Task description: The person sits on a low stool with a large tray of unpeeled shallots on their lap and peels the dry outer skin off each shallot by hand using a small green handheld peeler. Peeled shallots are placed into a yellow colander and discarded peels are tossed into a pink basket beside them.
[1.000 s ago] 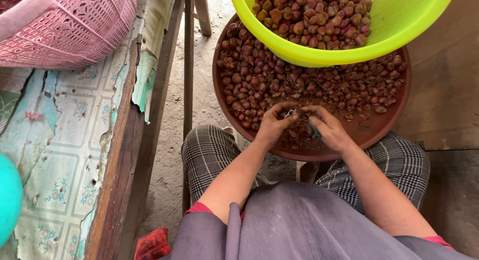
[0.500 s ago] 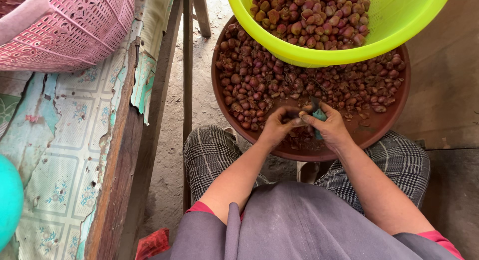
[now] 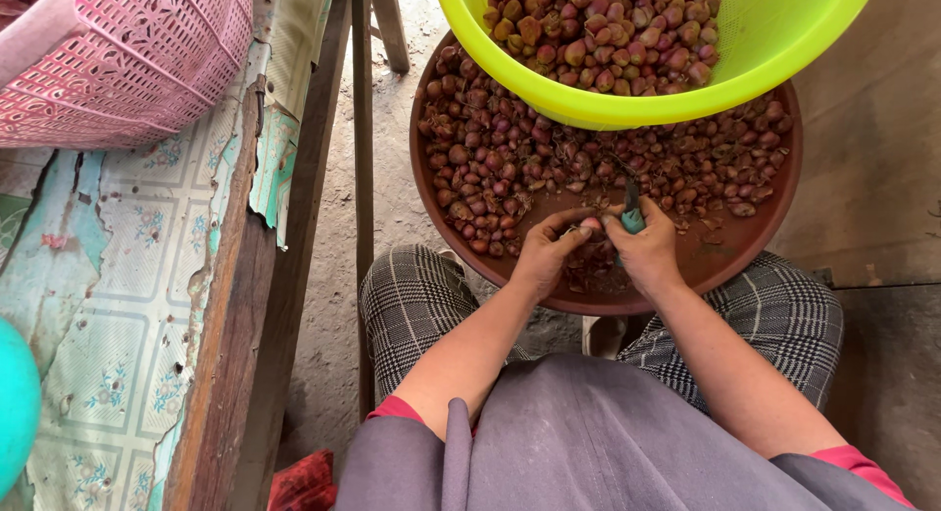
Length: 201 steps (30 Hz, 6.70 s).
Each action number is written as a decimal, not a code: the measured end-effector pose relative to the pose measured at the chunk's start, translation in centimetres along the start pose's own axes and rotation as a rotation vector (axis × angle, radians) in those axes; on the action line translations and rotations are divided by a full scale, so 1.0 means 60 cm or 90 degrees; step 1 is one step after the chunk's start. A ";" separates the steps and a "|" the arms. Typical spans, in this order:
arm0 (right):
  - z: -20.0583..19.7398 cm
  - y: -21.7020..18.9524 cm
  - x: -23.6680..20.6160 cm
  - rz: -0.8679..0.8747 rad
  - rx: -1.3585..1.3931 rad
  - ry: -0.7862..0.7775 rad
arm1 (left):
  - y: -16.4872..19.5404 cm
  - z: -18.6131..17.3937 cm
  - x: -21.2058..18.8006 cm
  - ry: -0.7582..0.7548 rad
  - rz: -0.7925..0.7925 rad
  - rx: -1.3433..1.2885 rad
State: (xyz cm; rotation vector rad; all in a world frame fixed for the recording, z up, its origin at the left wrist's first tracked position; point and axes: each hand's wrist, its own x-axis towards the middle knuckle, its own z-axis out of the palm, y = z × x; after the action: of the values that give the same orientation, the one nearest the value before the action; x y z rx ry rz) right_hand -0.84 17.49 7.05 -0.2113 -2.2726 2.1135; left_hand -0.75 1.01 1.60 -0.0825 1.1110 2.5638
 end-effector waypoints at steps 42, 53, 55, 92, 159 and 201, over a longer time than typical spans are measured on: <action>0.027 -0.017 -0.034 -0.180 -0.300 -0.085 | -0.012 -0.019 0.023 0.041 -0.110 -0.309; 0.001 -0.015 -0.021 -0.165 -0.060 -0.109 | -0.015 -0.014 0.023 0.044 0.004 -0.034; -0.005 -0.027 -0.016 -0.107 -0.035 -0.137 | -0.012 -0.016 0.026 0.048 0.024 -0.044; -0.024 -0.021 -0.014 0.004 -0.068 -0.233 | 0.013 -0.018 0.020 0.037 0.051 0.013; -0.039 -0.042 -0.008 0.149 0.058 -0.194 | 0.019 -0.020 0.021 0.022 -0.020 -0.100; 0.105 -0.020 0.058 -0.247 -0.552 -0.257 | 0.150 -0.081 0.018 0.253 0.078 -0.124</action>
State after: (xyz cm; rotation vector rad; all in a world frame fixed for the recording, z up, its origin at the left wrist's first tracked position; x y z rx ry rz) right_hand -5.09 11.57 7.51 0.6435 -2.9856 0.9560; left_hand -5.15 -7.89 4.31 -0.6129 1.0146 2.8380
